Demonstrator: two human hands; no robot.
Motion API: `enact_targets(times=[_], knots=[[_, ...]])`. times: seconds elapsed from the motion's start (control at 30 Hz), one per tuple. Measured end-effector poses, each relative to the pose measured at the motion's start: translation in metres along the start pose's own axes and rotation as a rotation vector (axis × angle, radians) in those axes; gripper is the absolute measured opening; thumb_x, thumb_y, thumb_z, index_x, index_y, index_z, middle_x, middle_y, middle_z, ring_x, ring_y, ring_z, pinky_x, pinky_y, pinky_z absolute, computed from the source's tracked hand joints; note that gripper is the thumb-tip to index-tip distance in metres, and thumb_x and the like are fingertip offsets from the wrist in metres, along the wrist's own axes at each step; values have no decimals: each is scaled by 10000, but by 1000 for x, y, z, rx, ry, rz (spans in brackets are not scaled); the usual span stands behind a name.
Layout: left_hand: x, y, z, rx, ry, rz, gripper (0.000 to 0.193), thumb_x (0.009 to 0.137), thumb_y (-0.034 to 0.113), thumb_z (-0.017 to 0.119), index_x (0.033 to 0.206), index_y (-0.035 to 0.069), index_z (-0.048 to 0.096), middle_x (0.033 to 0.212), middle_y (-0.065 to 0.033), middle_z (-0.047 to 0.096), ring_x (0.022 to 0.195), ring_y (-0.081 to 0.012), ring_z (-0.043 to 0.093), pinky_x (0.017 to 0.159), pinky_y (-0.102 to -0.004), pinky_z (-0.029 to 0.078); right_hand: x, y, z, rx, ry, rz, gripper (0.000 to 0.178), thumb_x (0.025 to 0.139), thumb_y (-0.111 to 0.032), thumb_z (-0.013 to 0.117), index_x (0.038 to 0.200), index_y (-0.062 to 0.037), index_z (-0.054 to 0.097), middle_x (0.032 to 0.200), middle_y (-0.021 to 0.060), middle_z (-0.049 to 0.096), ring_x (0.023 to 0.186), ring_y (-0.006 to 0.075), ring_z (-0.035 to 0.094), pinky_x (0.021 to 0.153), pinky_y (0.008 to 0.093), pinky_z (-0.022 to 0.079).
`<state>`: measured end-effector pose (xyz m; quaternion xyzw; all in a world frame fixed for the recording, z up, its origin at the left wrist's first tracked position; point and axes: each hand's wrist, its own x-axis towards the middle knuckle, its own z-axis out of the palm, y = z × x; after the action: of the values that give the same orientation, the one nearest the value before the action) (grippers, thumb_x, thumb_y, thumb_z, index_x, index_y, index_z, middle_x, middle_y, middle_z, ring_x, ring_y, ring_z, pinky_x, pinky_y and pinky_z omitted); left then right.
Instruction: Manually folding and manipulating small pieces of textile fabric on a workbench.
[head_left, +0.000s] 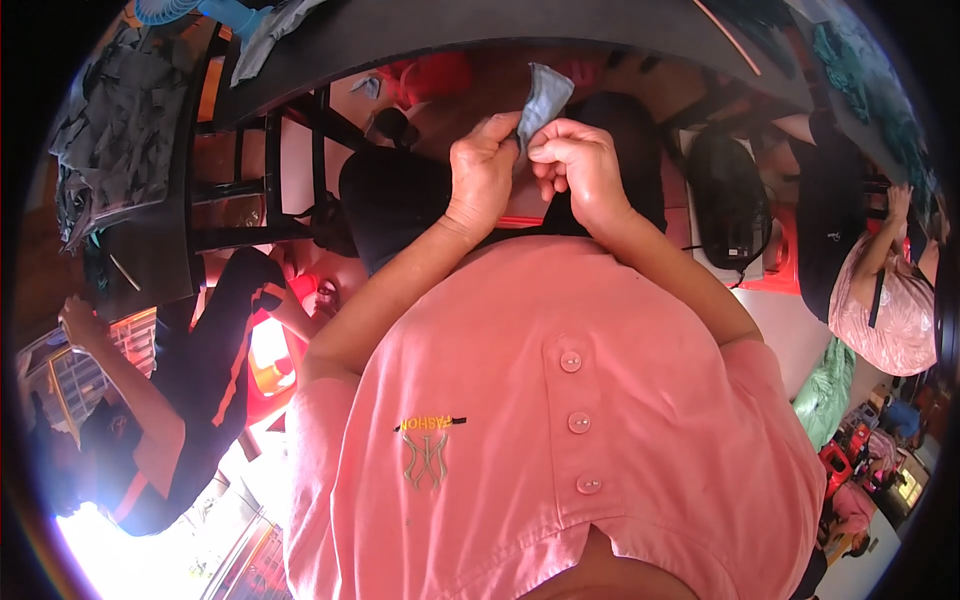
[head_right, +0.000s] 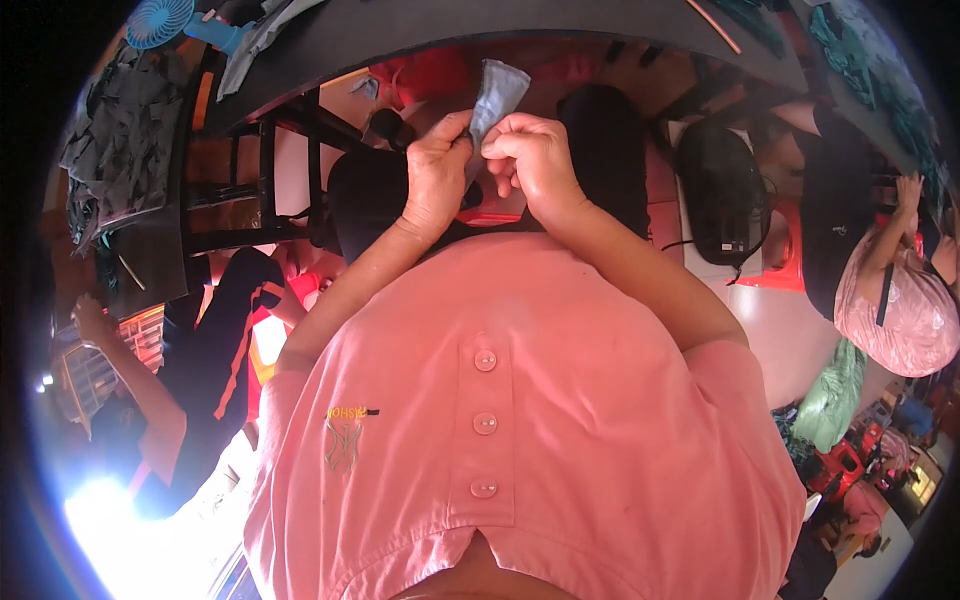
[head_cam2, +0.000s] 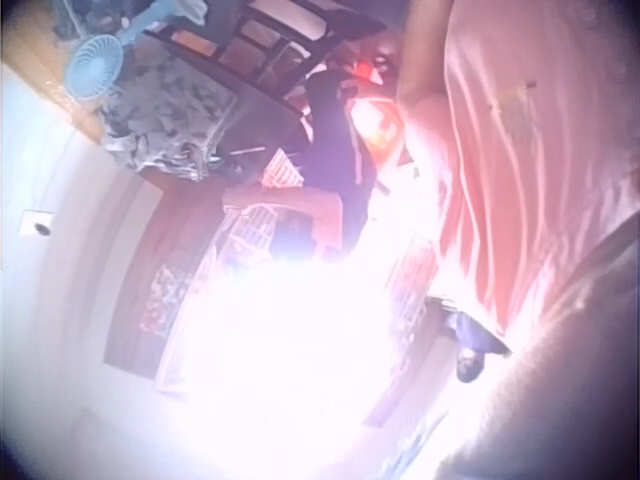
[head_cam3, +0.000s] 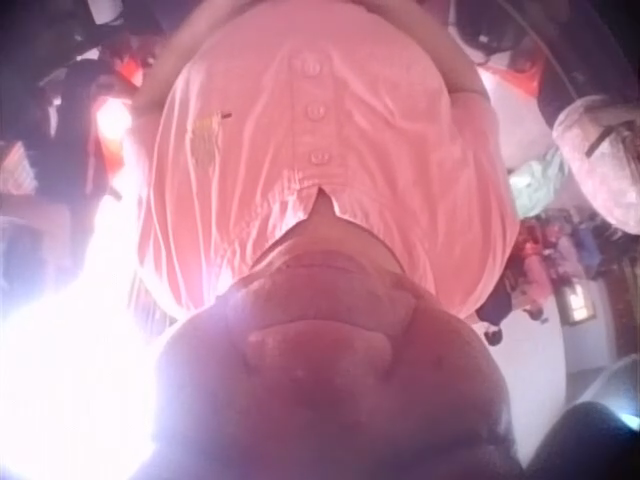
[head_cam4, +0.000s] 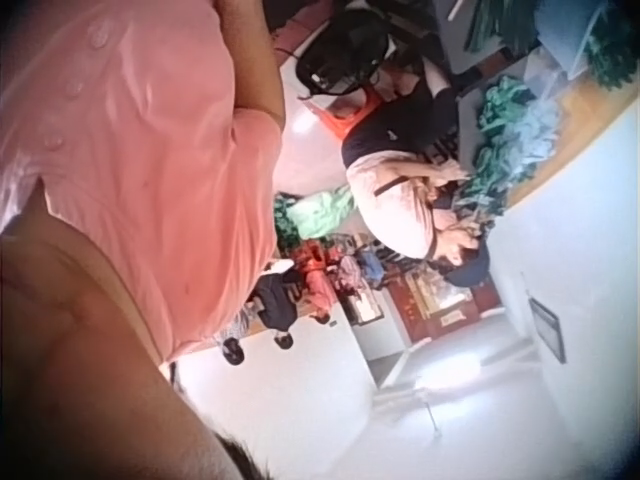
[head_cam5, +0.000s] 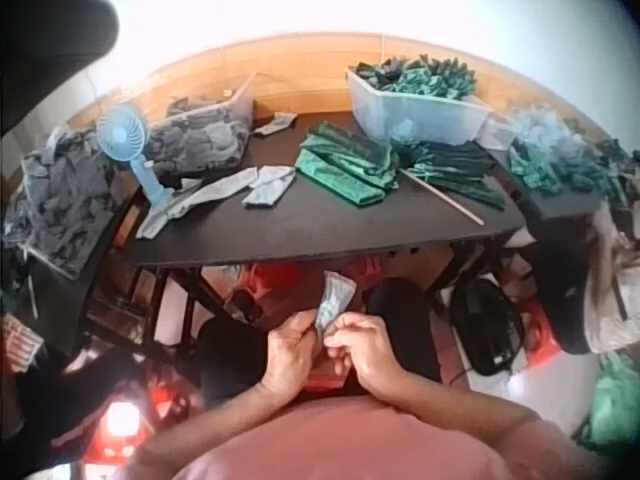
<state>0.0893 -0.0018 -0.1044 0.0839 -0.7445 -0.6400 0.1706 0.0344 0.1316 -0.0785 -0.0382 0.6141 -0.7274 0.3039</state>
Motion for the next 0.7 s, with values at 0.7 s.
enact_targets(times=[0.7], knots=[[-1,21,-12,-538,-9,-567,265,828,12,483,1041,-4,641,809,-52,634,591,-117,551,506,-240,420,-7,12,-10,5,-149,-20,180,836,-201,648,779,-31,628,634,42,585,447,135,526,442,233,361]])
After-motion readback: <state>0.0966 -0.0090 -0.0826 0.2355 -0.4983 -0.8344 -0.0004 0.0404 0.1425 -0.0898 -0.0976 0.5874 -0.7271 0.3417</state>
